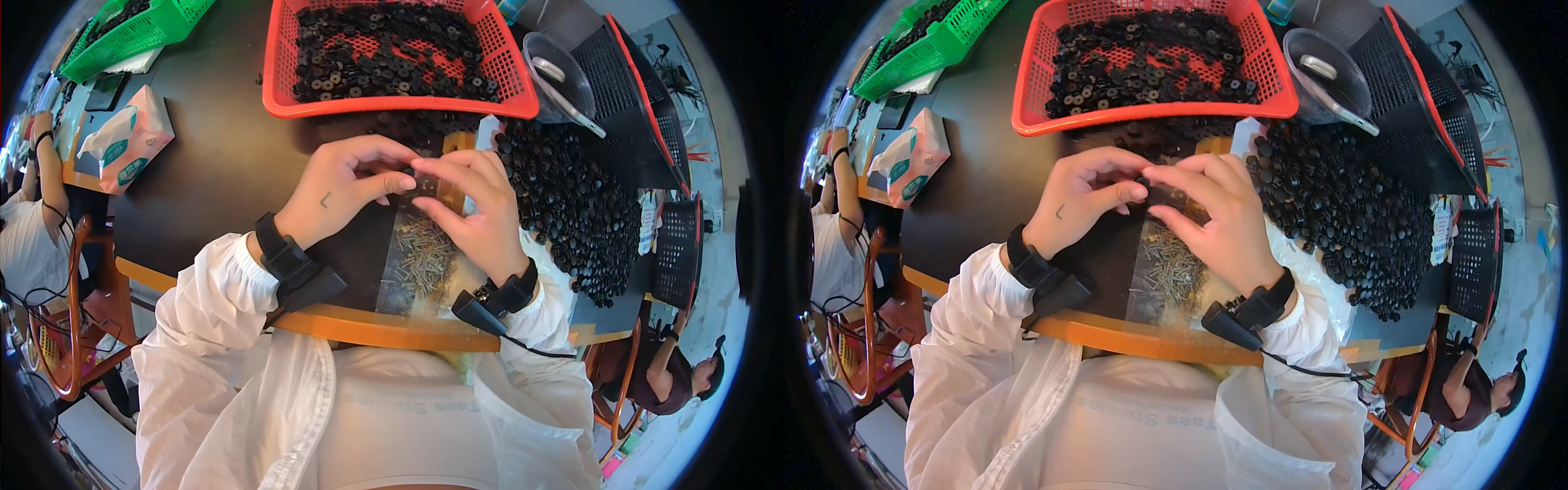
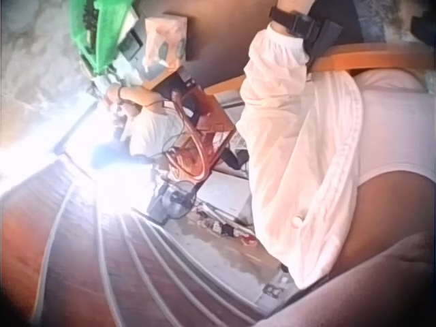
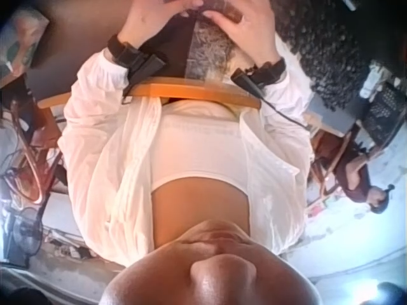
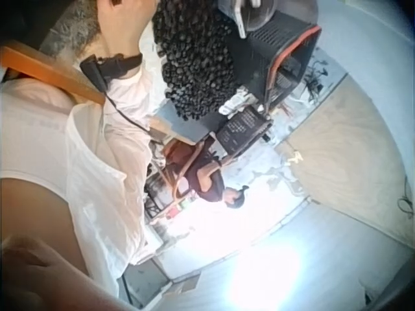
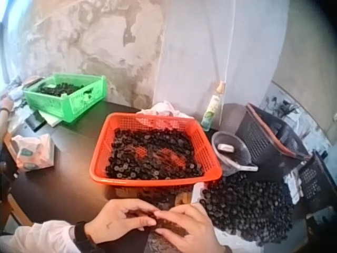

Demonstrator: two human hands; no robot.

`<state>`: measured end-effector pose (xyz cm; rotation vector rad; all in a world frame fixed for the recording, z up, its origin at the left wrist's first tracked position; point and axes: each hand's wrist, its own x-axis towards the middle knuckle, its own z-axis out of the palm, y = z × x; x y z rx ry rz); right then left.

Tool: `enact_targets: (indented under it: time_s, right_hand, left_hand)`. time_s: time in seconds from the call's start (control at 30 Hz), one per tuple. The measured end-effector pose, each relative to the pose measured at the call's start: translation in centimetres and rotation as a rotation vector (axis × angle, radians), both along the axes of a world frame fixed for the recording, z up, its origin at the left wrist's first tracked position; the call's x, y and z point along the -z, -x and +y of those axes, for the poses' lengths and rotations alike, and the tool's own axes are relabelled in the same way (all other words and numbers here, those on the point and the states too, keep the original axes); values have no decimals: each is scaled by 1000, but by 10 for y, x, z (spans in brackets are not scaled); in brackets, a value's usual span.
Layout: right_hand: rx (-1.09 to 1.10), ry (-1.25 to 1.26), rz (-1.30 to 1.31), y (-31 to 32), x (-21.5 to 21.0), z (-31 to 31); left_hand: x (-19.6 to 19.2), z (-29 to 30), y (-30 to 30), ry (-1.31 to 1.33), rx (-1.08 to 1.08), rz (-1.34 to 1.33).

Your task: Inserting small metal pins into black plastic components at a factory work table.

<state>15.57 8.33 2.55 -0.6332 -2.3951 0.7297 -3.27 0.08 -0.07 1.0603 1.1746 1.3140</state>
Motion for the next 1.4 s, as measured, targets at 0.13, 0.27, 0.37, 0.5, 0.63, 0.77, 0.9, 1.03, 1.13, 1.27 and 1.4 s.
enact_targets:
  time_s: [0.13,0.27,0.37,0.5,0.63,0.77,0.9,1.03,1.13,1.27,1.4]
  right_hand:
    - [-21,-152,-85,0,13,7]
    - [-74,-265,-129,-2,22,11]
    - [-94,-314,-145,2,21,9]
    - [-81,-353,-168,2,23,3]
    - [18,16,22,2,1,-10]
    - [44,216,149,-5,5,-10]
    - [41,302,167,-5,6,-13]
    - [70,509,294,-3,9,-19]
    - [65,474,256,-4,9,-20]
    - [8,258,207,-6,9,-15]
    - [3,202,195,-8,10,-15]
  left_hand:
    - [6,2,14,-10,-42,-25]
    - [8,2,11,-63,21,-126]
    - [6,1,11,-49,34,-159]
    - [11,0,14,-29,-3,-201]
    - [14,0,14,-32,26,-222]
    - [11,-2,11,-74,132,-162]
    - [8,-4,6,-27,151,-151]
    - [5,-4,2,-15,141,-161]
    - [6,-4,2,5,148,-170]
    - [6,-5,1,-32,133,-88]
    - [6,-7,1,-78,128,127]
